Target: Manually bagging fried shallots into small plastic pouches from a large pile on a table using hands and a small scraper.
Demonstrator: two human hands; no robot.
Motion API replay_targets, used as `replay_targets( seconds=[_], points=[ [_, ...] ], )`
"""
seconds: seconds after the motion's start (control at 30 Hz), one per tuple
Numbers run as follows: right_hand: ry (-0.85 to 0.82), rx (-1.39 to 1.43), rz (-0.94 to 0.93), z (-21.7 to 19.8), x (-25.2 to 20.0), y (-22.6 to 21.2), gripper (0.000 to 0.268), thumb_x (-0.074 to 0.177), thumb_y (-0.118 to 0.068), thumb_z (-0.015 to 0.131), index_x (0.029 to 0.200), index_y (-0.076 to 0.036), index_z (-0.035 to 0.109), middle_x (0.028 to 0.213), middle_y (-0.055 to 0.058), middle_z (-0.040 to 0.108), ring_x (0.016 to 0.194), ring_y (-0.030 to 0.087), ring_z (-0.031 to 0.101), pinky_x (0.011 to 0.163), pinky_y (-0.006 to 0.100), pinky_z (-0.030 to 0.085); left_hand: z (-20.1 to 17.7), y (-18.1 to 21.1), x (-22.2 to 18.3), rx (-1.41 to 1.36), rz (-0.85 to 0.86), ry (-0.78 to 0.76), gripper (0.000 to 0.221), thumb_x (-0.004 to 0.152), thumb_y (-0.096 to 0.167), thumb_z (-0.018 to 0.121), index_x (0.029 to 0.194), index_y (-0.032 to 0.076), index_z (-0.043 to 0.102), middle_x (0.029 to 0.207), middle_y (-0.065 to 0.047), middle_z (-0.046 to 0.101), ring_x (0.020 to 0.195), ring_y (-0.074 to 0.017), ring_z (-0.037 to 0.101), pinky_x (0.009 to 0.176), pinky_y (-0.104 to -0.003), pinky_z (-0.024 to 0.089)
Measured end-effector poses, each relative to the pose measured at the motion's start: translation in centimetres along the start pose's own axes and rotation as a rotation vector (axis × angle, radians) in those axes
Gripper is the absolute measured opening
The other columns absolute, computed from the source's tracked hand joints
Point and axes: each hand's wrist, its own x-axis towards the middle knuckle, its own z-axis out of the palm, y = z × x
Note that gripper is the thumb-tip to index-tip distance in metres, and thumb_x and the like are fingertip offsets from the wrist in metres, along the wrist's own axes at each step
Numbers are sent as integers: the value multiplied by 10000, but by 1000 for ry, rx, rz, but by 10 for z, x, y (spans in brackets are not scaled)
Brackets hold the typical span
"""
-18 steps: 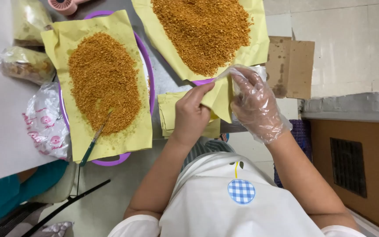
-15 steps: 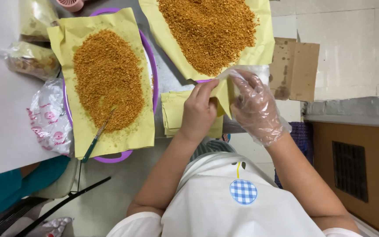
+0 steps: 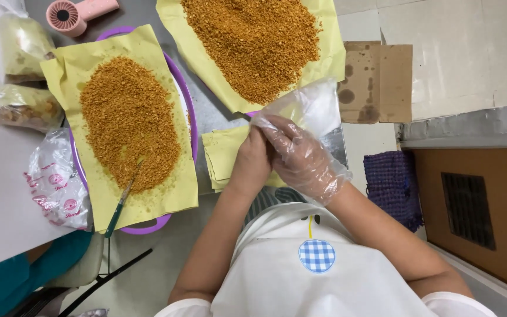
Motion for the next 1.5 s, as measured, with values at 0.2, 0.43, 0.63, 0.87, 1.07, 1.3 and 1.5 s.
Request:
replay_targets(
  seconds=[0.2,0.43,0.63,0.87,1.07,1.3,1.5],
  points=[
    [16,-46,-47,10,-24,12,704,751,247,530,1419,42,614,1271,248,688,1098,396,741,877,484,658,-39,39,-18,232,191,209,232,998,-35,659,1221,29,638,1351,-200,580,1106,-379,747,912,-438,674],
    [-87,-26,-48,4,-14,0,662,765,210,605,1410,64,582,1231,236,697,1076,382,748,840,443,660,-21,6,-23,623,261,380,22,957,273,769,971,268,785,1450,-84,510,1334,-315,372,1047,-488,330],
    [-106,-134,-131,9,-14,-10,652,776,187,597,1417,70,568,1229,216,690,1053,362,745,789,443,663,-18,2,-28,613,231,515,84,983,282,755,901,271,737,1331,-42,526,1299,-358,421,1077,-544,312],
    [-105,-82,-81,7,-5,-33,541,899,134,569,1427,22,596,1254,221,691,949,365,752,759,445,657,-21,17,-17,399,-78,412,438,1047,115,672,1427,83,457,1332,-72,456,1308,-260,398,1154,-454,233],
    [-82,-57,-82,10,-12,-20,566,873,145,562,1426,31,600,1255,226,696,924,370,748,732,449,643,-27,32,-13,479,0,486,201,997,140,741,1158,89,634,1345,-58,489,1270,-278,436,1099,-451,289],
    [-140,187,82,8,-26,-4,711,778,92,648,1473,-54,616,1332,185,702,1051,390,762,869,477,641,-18,-12,-19,337,44,378,108,916,116,798,942,191,724,1250,-60,399,1063,-288,566,870,-327,512],
    [-175,246,259,-31,-17,10,747,726,116,615,1465,12,647,1292,289,682,1058,414,738,859,455,615,-8,-4,6,383,15,95,317,865,44,721,1152,176,746,1187,-148,590,1003,-376,714,824,-473,584]
  ],
)
